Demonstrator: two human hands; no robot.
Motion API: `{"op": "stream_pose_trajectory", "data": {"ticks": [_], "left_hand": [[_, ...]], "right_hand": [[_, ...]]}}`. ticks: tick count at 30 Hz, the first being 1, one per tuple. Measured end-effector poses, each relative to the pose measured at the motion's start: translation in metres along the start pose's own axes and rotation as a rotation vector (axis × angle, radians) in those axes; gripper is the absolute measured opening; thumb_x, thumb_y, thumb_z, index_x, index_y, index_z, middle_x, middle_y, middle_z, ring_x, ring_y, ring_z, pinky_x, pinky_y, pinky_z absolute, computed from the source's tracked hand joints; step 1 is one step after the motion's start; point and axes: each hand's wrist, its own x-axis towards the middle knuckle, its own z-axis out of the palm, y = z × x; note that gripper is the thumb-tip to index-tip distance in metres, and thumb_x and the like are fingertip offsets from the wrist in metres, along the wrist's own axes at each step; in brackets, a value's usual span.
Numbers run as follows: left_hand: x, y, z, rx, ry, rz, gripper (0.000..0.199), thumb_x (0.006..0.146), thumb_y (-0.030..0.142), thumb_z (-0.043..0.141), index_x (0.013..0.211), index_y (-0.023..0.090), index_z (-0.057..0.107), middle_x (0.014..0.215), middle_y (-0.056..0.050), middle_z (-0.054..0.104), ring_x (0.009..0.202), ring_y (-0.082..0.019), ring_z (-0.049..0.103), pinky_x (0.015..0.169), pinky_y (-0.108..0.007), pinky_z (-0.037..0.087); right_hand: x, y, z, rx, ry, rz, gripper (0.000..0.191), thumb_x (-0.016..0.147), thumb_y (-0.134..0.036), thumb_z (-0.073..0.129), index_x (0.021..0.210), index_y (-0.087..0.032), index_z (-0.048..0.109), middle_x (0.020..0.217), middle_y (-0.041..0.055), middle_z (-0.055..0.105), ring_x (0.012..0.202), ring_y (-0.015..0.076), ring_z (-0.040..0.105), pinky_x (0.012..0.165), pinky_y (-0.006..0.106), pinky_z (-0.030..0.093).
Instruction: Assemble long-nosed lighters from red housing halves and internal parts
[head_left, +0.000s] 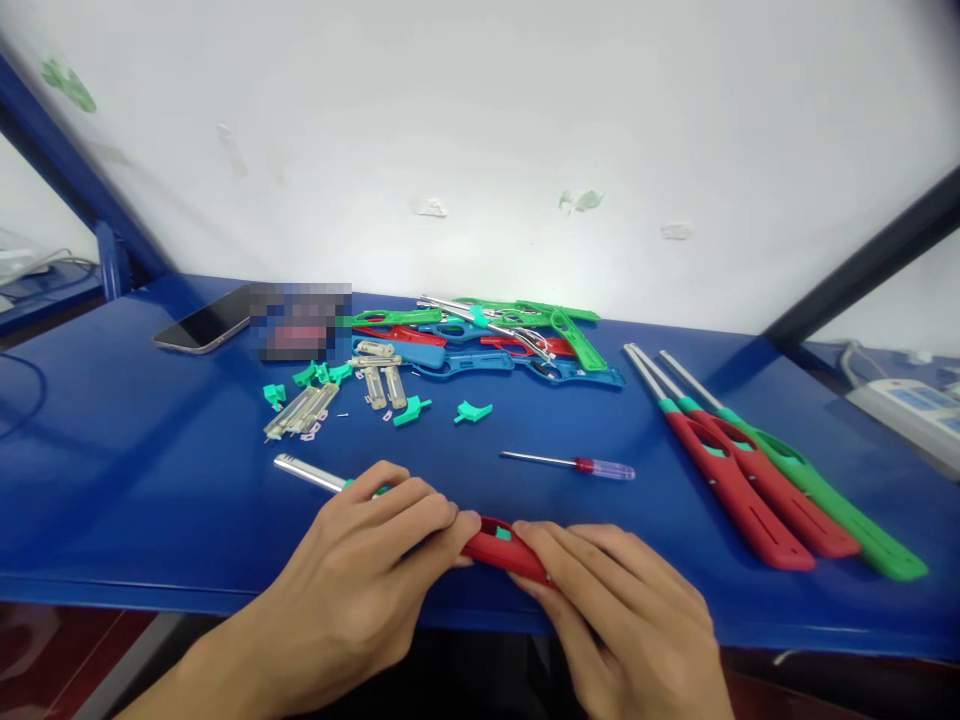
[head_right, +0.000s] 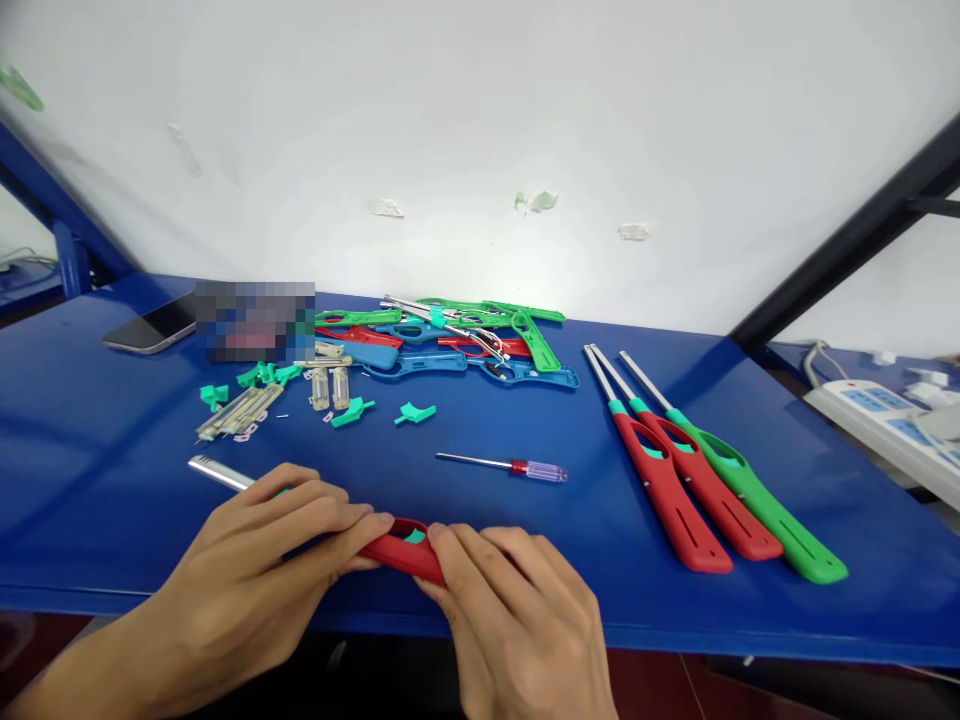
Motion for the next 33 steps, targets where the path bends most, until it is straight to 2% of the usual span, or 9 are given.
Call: {"op": "stream_pose_trajectory", "data": {"ticks": [4,8,11,14,19,25,29,31,33], "left_hand": [[-0.001,-0.001,0.001,0.01,0.025,0.025,0.034,0.1,-0.004,0.044,0.108,0.017,0.069,0.083,0.001,0.073,0.073,-0.013,0.067,0.075,-0.033,0.05],[-0.001,0.0,-0.001,-0.006,-0.027,-0.006,0.032,0.109,0.004,0.042,0.109,0.016,0.072,0.082,0.0,0.071,0.074,-0.015,0.064,0.077,-0.033,0.048],[-0.002,-0.002,-0.006,0.008,-0.104,-0.023,0.031,0.113,0.012,0.041,0.123,0.015,0.071,0.087,-0.002,0.07,0.078,-0.017,0.062,0.082,-0.035,0.047],[-0.002,-0.008,-0.01,0.056,-0.154,-0.021,0.032,0.114,0.019,0.043,0.136,0.011,0.065,0.098,-0.006,0.072,0.09,-0.022,0.062,0.09,-0.041,0.045],[-0.003,-0.012,-0.014,0.031,-0.178,-0.028,0.029,0.114,0.017,0.043,0.12,0.019,0.071,0.096,-0.003,0.071,0.09,-0.021,0.059,0.089,-0.04,0.044],[-0.005,-0.007,-0.013,-0.009,-0.177,-0.027,0.025,0.105,0.002,0.048,0.108,0.016,0.068,0.088,-0.001,0.067,0.084,-0.02,0.049,0.088,-0.038,0.041],[-0.001,-0.003,-0.016,-0.061,-0.18,-0.056,0.024,0.106,0.004,0.049,0.101,0.016,0.069,0.086,-0.002,0.065,0.082,-0.02,0.045,0.083,-0.038,0.04],[0.0,-0.004,-0.017,-0.074,-0.198,-0.073,0.024,0.108,0.007,0.048,0.103,0.016,0.071,0.088,-0.003,0.065,0.084,-0.021,0.046,0.082,-0.039,0.04],[-0.002,-0.007,-0.017,-0.077,-0.222,-0.081,0.024,0.109,0.01,0.048,0.114,0.016,0.071,0.093,-0.004,0.066,0.09,-0.022,0.048,0.085,-0.039,0.042]], "right_hand": [[0.0,-0.001,0.002,0.005,0.015,0.012,0.019,0.103,-0.017,0.066,0.121,-0.018,0.073,0.108,0.0016,0.086,0.084,0.0195,0.079,0.079,0.033,0.062],[-0.002,-0.002,0.005,0.042,0.013,0.059,0.019,0.103,-0.018,0.065,0.121,-0.019,0.073,0.107,0.0014,0.085,0.083,0.0192,0.077,0.078,0.034,0.061],[-0.003,-0.001,0.006,0.038,0.013,0.09,0.02,0.104,-0.02,0.066,0.122,-0.02,0.072,0.107,0.0008,0.085,0.084,0.0193,0.076,0.082,0.034,0.06],[-0.003,-0.001,0.007,0.025,0.01,0.084,0.02,0.105,-0.022,0.065,0.123,-0.02,0.073,0.108,0.0008,0.084,0.087,0.0189,0.076,0.086,0.033,0.059],[-0.004,0.0,0.007,0.026,-0.005,0.094,0.022,0.105,-0.024,0.065,0.126,-0.021,0.072,0.108,0.0018,0.084,0.088,0.02,0.076,0.085,0.034,0.059],[-0.002,-0.001,0.007,0.034,-0.012,0.096,0.016,0.103,-0.027,0.07,0.117,-0.021,0.073,0.101,0.0029,0.082,0.084,0.0207,0.074,0.079,0.035,0.059],[-0.001,-0.001,0.006,-0.003,0.009,0.103,0.02,0.104,-0.03,0.068,0.122,-0.023,0.072,0.1,0.0033,0.079,0.082,0.0204,0.074,0.076,0.035,0.059],[-0.002,-0.001,0.006,-0.011,0.048,0.109,0.02,0.104,-0.034,0.067,0.122,-0.024,0.071,0.099,0.0036,0.078,0.084,0.0196,0.075,0.077,0.034,0.059],[-0.002,-0.001,0.005,0.013,0.096,0.122,0.016,0.104,-0.033,0.069,0.115,-0.023,0.071,0.098,0.0035,0.077,0.084,0.0176,0.076,0.078,0.031,0.06]]}}
